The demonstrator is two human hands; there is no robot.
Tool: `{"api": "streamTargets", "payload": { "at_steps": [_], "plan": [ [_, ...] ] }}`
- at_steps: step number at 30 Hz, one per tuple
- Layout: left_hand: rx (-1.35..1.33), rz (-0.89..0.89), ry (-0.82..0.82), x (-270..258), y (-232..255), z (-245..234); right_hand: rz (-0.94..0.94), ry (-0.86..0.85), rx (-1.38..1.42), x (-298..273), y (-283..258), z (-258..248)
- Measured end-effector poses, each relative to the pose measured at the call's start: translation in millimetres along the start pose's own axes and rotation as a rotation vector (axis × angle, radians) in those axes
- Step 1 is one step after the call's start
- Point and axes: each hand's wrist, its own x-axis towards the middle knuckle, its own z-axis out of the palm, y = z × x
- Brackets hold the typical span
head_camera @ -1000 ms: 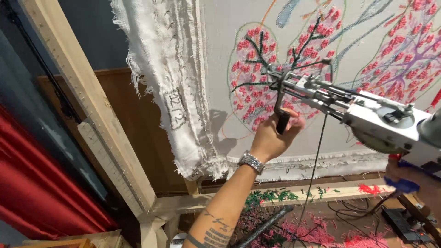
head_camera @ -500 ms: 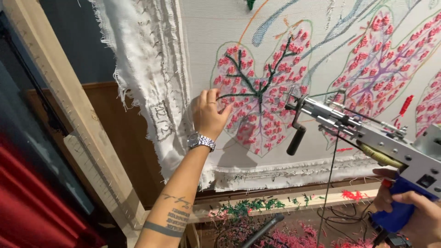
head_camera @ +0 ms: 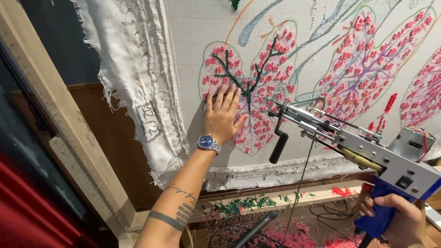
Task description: Using an electric tufting gun to apply yarn to a backing cloth on a vertical frame to create a rug.
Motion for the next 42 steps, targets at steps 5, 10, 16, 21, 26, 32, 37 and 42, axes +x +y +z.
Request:
{"api": "streamTargets", "payload": {
  "at_steps": [5,10,16,21,26,32,37,42],
  "plan": [
    [-0.15,-0.066,0.202,13,9,-4,0.013,-0.034,0.054,0,0,5],
    [-0.243,-0.108,0.231,27,14,-4,-0.013,-0.046,0.033,-8,-5,22],
    [-0.276,-0.134,0.263,23,14,24,-0.028,-0.084,0.008,-14,-8,30],
    [-0.395,-0.255,0.378,10,18,3,-0.034,-0.106,0.002,-10,-6,26],
    [-0.446,-0.239,0.374,17,24,-19,0.0,-0.03,-0.053,-10,-5,33],
    [-0.9,-0.49,0.157,-14,46,25,-0.022,-0.074,-0.042,-14,-11,43],
    [-1.507,-0.619,-0.255,-44,106,7,-0.032,-0.098,-0.037,-12,-7,44],
    [-1.918,-0.476,-0.432,-51,129,34,-0.02,-0.149,0.006,-15,-13,59]
  ]
}}
